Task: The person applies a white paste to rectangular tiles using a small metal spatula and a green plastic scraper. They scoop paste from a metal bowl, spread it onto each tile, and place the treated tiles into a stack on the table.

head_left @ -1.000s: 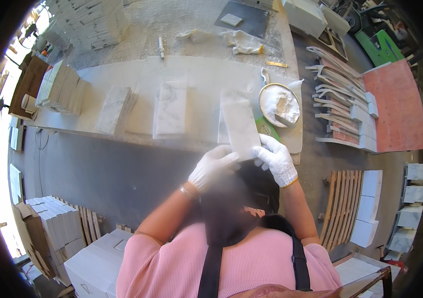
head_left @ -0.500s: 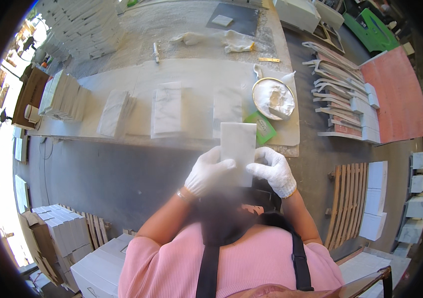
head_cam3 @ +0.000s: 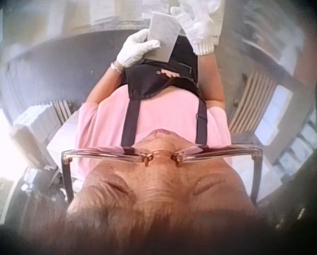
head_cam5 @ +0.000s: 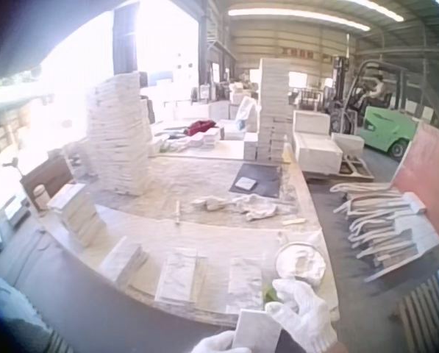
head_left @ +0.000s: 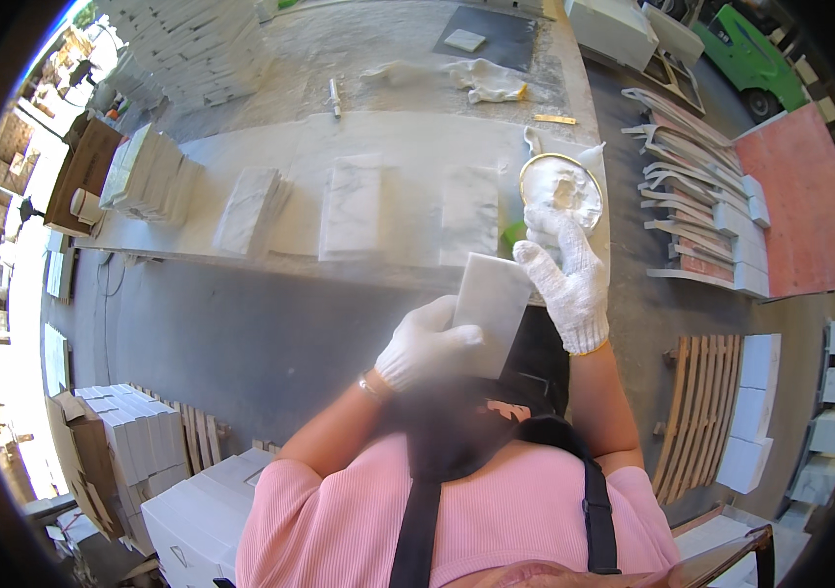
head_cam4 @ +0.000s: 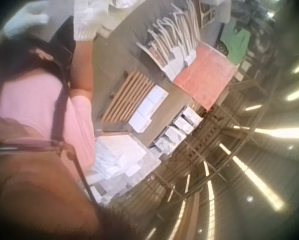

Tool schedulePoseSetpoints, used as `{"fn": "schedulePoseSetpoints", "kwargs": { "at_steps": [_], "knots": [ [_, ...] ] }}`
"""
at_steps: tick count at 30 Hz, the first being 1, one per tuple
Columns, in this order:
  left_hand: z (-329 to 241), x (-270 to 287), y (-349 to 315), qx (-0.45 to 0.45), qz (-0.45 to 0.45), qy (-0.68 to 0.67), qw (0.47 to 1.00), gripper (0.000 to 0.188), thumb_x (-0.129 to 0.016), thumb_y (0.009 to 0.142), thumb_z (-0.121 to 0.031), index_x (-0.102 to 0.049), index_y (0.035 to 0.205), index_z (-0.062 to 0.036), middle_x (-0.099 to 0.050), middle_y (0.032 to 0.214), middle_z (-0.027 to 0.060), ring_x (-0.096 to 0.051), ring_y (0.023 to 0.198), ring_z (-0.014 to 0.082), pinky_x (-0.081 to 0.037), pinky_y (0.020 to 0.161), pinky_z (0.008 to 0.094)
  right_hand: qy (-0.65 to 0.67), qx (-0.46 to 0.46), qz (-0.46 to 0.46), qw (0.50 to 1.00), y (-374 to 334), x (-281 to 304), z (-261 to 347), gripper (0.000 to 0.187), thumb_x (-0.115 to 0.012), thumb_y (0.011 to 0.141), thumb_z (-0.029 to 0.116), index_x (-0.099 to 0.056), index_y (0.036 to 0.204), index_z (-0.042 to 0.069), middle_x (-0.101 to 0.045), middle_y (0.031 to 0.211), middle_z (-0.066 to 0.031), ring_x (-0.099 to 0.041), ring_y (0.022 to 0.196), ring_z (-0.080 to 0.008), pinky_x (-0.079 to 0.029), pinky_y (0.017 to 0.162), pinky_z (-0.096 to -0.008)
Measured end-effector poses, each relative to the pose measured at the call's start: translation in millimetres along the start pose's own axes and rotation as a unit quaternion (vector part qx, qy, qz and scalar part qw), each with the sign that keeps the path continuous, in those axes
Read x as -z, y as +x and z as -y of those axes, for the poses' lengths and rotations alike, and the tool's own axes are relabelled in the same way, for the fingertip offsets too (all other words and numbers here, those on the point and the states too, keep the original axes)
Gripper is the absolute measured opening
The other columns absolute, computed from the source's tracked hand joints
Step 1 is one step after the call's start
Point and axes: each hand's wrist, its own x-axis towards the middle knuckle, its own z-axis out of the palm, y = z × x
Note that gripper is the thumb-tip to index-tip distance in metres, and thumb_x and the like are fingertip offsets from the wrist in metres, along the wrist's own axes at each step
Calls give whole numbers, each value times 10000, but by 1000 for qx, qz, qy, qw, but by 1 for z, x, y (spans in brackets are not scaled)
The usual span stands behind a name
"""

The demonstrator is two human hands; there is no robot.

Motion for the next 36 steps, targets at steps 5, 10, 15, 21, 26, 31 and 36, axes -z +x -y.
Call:
{"fn": "schedulePoseSetpoints", "kwargs": {
  "at_steps": [5,10,15,21,26,31,36],
  "knots": [
    [-3,6,-6,-17,-26,11,999,538,-768,933,-273,-662,1385,-1,-729,1254,98,-654,1166,169,-512,1037,340,-224,134,-1,965,-1,-19,2,566,-880,868,177,-683,1387,68,-708,1333,-144,-685,1217,-256,-567,1009,-366],
    [-12,74,-31,-119,-164,-3,979,506,-756,994,-192,-620,1416,52,-720,1266,65,-635,1147,123,-512,1014,310,-114,9,-24,993,-6,2,-12,494,-802,901,66,-680,1379,42,-710,1328,-145,-686,1208,-264,-551,1024,-378],
    [-47,204,-43,-215,-375,142,890,491,-692,1030,-224,-629,1475,-26,-729,1316,90,-650,1158,120,-516,1026,293,-43,-85,0,995,-34,22,-37,482,-758,927,24,-662,1399,15,-700,1347,-125,-691,1183,-229,-555,1014,-368],
    [-79,270,-31,-185,-394,180,882,497,-661,1043,-208,-608,1499,-16,-728,1308,98,-676,1149,145,-538,1004,303,14,-148,-1,989,-49,29,-50,458,-738,947,20,-655,1397,-11,-699,1342,-130,-692,1202,-223,-547,1049,-362],
    [-60,222,8,-176,-265,70,945,546,-678,1051,-268,-583,1510,11,-702,1347,68,-668,1169,148,-537,1016,312,20,-180,8,983,-45,26,-45,430,-727,959,19,-667,1383,-14,-709,1325,-133,-700,1197,-225,-546,1058,-356],
    [-57,179,52,-132,-307,194,922,562,-696,1004,-332,-625,1483,-48,-719,1339,116,-691,1150,189,-535,1008,332,18,-145,23,989,-44,26,-38,414,-738,959,36,-683,1366,-11,-712,1304,-144,-699,1198,-221,-548,1047,-355],
    [-73,168,52,-82,-367,543,751,487,-689,920,-397,-727,1366,-203,-728,1275,177,-719,1126,339,-554,986,450,10,-165,20,986,-48,23,-42,419,-765,948,74,-696,1354,-1,-715,1315,-147,-699,1195,-227,-545,1044,-351]
  ]
}}
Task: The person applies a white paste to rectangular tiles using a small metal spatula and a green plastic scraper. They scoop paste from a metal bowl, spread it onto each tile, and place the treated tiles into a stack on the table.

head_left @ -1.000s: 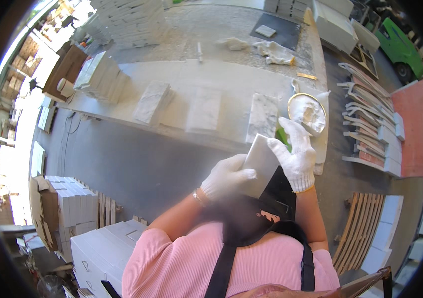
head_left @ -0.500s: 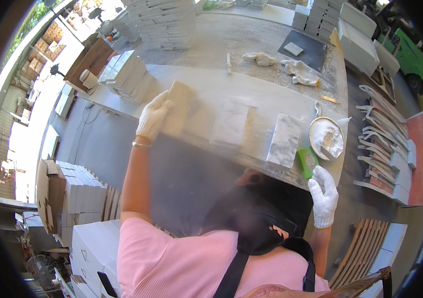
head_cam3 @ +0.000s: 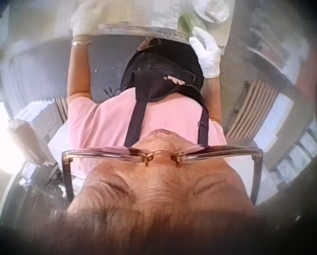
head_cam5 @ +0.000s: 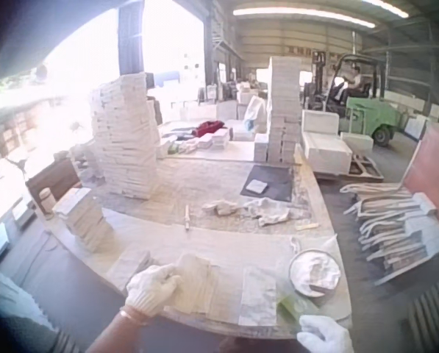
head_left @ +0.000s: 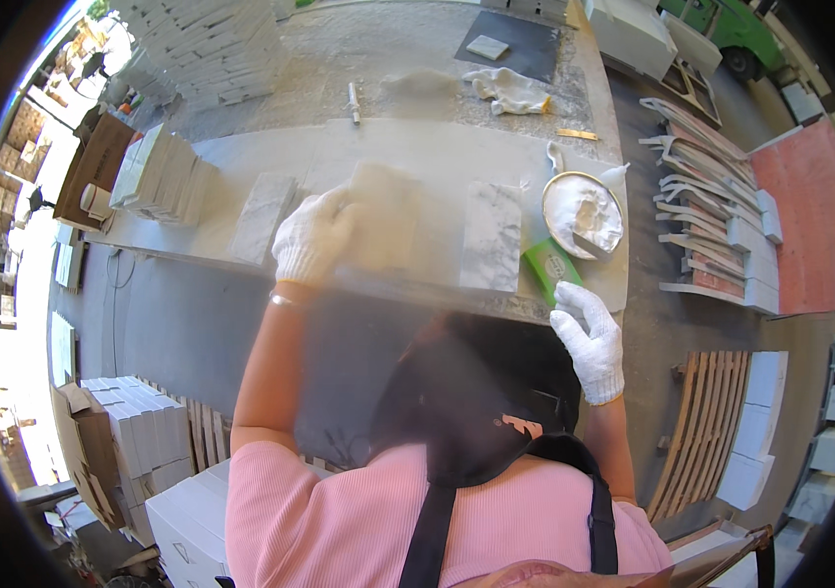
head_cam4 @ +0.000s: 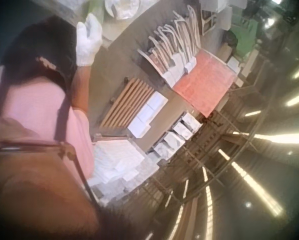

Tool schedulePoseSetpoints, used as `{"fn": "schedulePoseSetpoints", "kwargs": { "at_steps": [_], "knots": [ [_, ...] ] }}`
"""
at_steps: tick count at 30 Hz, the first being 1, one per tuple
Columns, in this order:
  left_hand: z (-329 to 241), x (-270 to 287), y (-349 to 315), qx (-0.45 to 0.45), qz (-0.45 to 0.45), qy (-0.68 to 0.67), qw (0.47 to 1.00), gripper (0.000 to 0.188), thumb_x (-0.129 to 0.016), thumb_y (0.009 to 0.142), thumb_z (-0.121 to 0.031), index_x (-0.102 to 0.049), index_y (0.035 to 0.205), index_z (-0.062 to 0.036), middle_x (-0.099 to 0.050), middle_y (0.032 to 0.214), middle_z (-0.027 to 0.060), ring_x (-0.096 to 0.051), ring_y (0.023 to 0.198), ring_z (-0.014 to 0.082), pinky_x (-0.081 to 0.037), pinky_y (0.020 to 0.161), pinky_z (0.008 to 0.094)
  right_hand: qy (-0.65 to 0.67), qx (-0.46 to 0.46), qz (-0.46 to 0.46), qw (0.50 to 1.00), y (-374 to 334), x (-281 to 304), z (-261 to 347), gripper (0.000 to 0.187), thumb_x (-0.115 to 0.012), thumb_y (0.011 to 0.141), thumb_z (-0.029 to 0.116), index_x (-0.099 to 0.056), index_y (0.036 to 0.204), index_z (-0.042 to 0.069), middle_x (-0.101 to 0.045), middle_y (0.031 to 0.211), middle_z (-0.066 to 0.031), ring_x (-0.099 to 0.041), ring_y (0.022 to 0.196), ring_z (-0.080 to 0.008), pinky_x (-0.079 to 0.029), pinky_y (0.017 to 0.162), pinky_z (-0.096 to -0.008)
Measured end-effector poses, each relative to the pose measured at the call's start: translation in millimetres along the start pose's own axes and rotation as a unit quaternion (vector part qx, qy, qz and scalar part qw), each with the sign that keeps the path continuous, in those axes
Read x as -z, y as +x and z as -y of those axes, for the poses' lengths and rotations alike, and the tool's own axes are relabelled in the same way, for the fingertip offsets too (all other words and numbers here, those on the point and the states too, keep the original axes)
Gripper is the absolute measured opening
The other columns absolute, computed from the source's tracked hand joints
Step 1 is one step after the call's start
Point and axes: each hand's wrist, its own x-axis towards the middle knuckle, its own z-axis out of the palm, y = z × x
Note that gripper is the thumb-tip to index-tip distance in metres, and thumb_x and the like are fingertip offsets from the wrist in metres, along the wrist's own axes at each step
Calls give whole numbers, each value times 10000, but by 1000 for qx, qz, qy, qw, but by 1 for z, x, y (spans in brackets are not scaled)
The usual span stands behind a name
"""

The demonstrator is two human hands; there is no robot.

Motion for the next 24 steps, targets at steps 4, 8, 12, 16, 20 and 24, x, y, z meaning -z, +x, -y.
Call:
{"fn": "schedulePoseSetpoints", "kwargs": {
  "at_steps": [4,8,12,16,20,24],
  "knots": [
    [-18,0,-14,-116,-141,32,983,413,-724,931,-336,-744,1294,-141,-759,1154,146,-730,1066,331,-564,946,465,-24,10,10,1000,6,-12,-10,415,-770,957,153,-712,1351,34,-747,1255,-140,-718,1133,-217,-553,1007,-349],
    [-53,-22,-64,-109,7,-209,972,426,-713,975,-228,-712,1372,-73,-756,1137,158,-735,1032,278,-559,938,363,-57,-21,32,998,18,-26,-12,451,-754,978,196,-687,1399,49,-763,1144,-109,-709,1051,-181,-553,955,-333],
    [-81,-54,-88,-42,161,-177,970,527,-676,978,-369,-651,1420,-84,-724,1270,212,-674,1191,409,-529,1025,466,-73,-18,62,995,19,-38,-11,486,-745,983,150,-653,1448,43,-737,1142,-79,-669,1030,-144,-540,948,-303],
    [-87,-63,-96,4,174,-250,953,567,-677,979,-393,-626,1439,-65,-730,1255,212,-675,1183,399,-530,1014,456,-26,-57,93,994,11,-42,-11,547,-736,984,194,-613,1495,42,-678,1441,-189,-659,1304,-260,-490,1101,-350],
    [-87,-57,-95,147,196,-430,869,514,-711,993,-318,-649,1382,12,-745,1069,123,-702,922,190,-562,781,336,55,-87,126,987,1,-43,-7,529,-720,994,123,-606,1500,19,-667,1463,-163,-640,1317,-225,-478,1120,-341],
    [-87,-50,-96,215,210,-623,723,395,-718,1013,-283,-679,1259,23,-718,948,78,-649,746,109,-527,638,286,137,-114,182,967,-6,-49,1,508,-706,1004,77,-612,1501,21,-652,1480,-127,-617,1323,-188,-468,1129,-329]
  ]
}}
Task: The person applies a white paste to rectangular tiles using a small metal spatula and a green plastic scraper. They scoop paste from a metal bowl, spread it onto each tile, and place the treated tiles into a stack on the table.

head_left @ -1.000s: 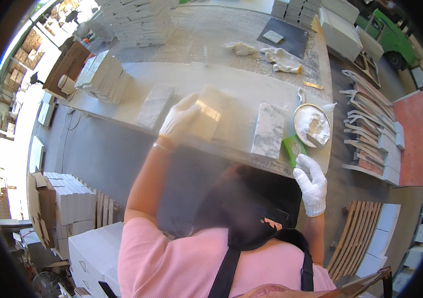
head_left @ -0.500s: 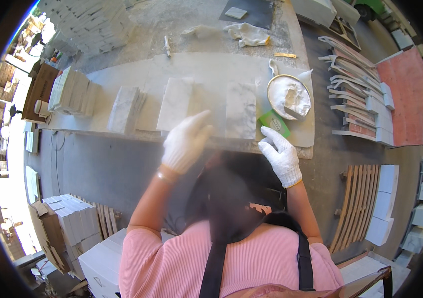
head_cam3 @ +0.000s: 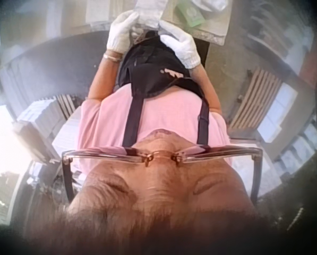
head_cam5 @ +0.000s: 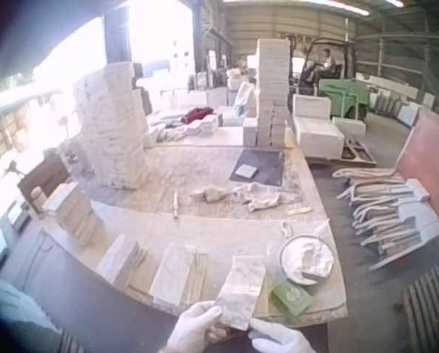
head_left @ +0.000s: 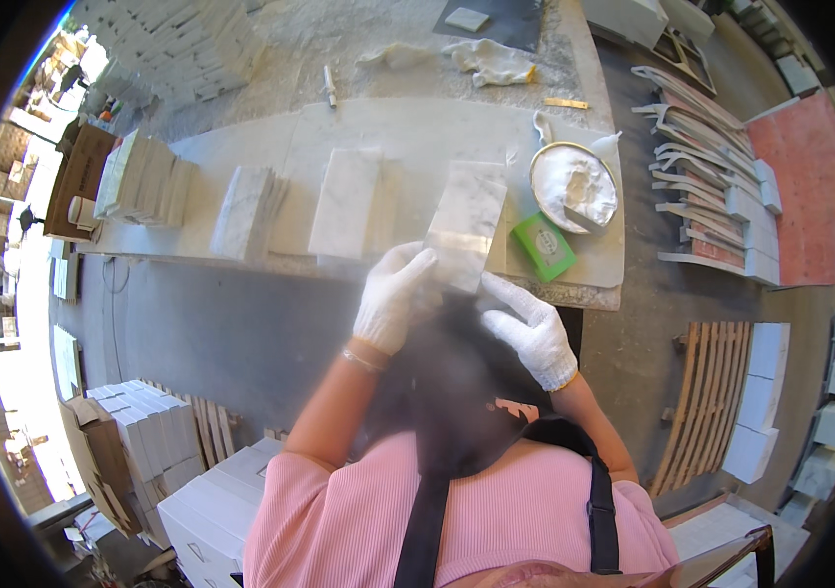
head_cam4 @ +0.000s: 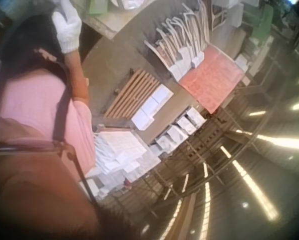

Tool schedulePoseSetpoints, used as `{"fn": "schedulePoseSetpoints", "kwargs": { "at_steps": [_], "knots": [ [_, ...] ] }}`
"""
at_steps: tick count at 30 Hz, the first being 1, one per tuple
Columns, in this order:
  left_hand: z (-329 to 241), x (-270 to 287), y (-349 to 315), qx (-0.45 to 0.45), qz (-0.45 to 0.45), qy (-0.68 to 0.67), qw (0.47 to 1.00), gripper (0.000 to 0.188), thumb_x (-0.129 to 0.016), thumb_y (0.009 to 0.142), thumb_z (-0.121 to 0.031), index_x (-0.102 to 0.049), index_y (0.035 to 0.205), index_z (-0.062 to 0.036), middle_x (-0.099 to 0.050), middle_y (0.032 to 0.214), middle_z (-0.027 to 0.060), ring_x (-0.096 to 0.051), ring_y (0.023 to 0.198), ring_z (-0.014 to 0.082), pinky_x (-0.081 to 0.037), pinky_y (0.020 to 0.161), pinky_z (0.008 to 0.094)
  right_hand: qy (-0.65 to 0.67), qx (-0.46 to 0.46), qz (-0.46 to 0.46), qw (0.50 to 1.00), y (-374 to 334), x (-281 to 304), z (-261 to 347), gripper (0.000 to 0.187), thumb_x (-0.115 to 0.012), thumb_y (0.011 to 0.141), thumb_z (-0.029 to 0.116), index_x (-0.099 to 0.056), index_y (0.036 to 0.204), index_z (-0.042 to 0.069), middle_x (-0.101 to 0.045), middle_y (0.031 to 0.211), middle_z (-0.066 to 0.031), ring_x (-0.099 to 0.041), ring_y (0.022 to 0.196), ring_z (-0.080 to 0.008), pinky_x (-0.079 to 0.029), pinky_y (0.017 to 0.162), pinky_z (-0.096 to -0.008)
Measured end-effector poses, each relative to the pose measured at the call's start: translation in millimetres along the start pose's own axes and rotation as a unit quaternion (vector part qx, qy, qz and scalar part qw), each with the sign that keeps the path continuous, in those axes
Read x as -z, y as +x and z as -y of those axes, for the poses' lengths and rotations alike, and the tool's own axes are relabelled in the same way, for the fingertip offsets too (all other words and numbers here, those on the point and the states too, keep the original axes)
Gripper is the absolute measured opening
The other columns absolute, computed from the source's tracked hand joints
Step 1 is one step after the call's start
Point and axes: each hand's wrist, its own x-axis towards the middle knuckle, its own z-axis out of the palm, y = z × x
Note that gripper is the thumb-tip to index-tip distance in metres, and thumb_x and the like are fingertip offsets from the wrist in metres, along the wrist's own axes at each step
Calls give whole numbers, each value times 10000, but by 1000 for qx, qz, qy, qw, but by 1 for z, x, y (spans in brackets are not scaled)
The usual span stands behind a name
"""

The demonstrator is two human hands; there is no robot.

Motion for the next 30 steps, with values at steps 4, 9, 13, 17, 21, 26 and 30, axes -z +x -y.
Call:
{"fn": "schedulePoseSetpoints", "kwargs": {
  "at_steps": [4,9,13,17,21,26,30],
  "knots": [
    [3,-1,-1,-21,0,-44,999,226,-661,1045,-215,-664,1135,-8,-679,896,69,-586,661,132,-461,582,289,-26,35,20,999,-1,-4,3,495,-710,1002,72,-621,1486,19,-662,1456,-114,-624,1315,-206,-469,1130,-331],
    [-30,64,-12,-185,-58,-71,978,142,-617,1067,-198,-600,973,-94,-606,822,23,-495,644,141,-370,592,309,24,6,-14,1000,-6,10,-1,504,-719,983,56,-629,1478,37,-732,1255,-76,-686,1087,-138,-563,941,-299],
    [-77,162,-11,-285,-180,45,940,238,-613,1090,-298,-677,1039,-75,-674,878,21,-634,694,136,-440,595,266,35,-22,-52,998,-10,22,-8,501,-720,975,71,-644,1470,47,-739,1220,-79,-695,1005,-141,-560,846,-287],
    [-106,253,10,-222,-224,35,948,247,-650,1079,-333,-684,1042,-91,-568,805,-12,-474,625,93,-322,530,258,30,-2,-63,998,-11,30,-10,489,-715,974,64,-653,1458,40,-741,1198,-77,-692,992,-135,-561,835,-284],
    [-105,297,22,-173,-239,44,955,260,-668,1068,-337,-699,1075,-79,-552,786,-23,-403,594,71,-297,514,243,16,9,-77,997,-6,35,-9,487,-709,977,58,-647,1459,34,-737,1180,-70,-678,968,-122,-555,806,-268],
    [-107,302,28,-128,-319,240,908,489,-699,1035,-388,-674,1411,-77,-536,708,-27,-420,543,81,-333,491,263,-6,17,-90,996,7,36,-10,504,-719,981,76,-628,1474,24,-731,1169,-61,-656,950,-108,-544,793,-264],
    [-104,302,32,-103,-319,409,849,645,-653,1036,-500,-582,1558,-127,-561,667,10,-464,537,104,-398,500,304,-17,21,-103,994,16,35,-12,509,-722,984,84,-620,1476,7,-728,1162,-53,-640,929,-95,-529,777,-259]
  ]
}}
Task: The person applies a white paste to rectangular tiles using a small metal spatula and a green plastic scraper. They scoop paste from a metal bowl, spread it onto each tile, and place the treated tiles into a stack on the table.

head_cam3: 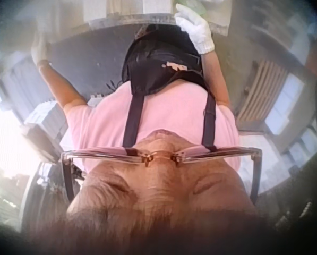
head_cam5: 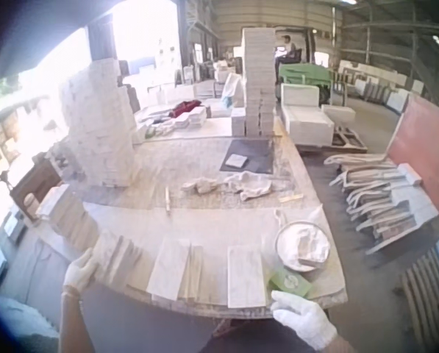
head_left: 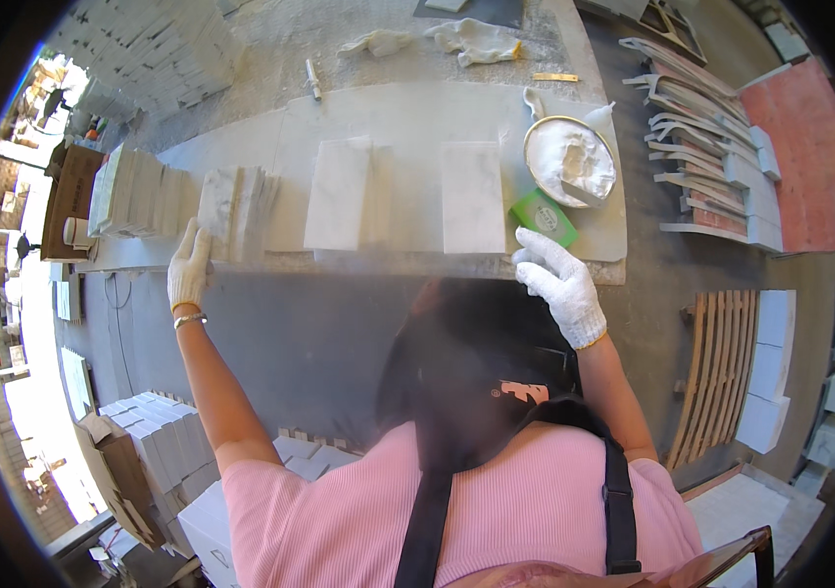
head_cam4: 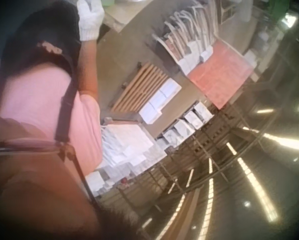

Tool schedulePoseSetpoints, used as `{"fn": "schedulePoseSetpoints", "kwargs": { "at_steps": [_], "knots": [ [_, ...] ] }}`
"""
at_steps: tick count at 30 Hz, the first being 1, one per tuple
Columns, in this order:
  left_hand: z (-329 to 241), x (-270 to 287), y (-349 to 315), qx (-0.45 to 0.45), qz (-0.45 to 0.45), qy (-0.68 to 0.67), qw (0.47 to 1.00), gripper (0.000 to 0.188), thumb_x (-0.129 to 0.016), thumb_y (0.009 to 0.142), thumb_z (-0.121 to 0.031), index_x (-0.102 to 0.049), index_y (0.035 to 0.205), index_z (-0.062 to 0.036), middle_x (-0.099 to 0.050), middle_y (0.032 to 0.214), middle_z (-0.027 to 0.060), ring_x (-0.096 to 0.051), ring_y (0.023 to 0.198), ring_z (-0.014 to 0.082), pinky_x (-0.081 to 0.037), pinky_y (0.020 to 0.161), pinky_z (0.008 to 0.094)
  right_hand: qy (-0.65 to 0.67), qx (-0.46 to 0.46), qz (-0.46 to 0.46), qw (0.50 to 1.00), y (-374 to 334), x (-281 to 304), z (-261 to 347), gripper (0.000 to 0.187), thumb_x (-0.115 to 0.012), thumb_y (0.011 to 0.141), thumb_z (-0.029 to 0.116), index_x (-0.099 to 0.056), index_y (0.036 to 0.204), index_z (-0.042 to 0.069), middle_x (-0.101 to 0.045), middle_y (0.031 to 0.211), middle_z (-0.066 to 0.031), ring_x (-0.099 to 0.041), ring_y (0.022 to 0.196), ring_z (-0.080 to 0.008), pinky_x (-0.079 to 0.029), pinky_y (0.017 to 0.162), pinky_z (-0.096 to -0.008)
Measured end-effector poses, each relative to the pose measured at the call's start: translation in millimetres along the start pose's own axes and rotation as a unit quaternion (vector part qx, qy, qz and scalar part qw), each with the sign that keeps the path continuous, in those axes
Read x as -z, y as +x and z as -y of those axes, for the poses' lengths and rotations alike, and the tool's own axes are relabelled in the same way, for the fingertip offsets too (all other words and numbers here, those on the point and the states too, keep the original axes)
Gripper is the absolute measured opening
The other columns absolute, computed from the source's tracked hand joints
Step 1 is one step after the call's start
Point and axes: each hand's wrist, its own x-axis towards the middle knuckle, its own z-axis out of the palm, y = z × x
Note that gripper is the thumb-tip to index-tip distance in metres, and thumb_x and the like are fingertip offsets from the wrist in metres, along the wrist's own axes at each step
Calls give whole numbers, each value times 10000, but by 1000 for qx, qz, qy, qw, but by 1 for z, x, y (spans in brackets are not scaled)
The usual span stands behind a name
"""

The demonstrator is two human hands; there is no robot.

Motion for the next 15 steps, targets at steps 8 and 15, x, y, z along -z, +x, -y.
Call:
{"fn": "schedulePoseSetpoints", "kwargs": {
  "at_steps": [8,15],
  "knots": [
    [-8,11,16,-101,-3,317,943,701,-537,1028,-661,-593,1545,-190,-767,939,168,-719,823,315,-561,794,425,-20,5,-5,1000,3,0,-8,518,-727,984,78,-614,1486,12,-737,1130,-39,-627,889,-83,-524,761,-249],
    [-103,-48,-60,-335,-149,101,925,471,-719,1001,-428,-717,1380,-148,-711,1320,186,-699,1163,367,-553,978,459,-58,13,-16,998,1,-1,-9,529,-735,989,96,-614,1501,44,-730,1132,-17,-611,888,-67,-519,770,-234]
  ]
}}
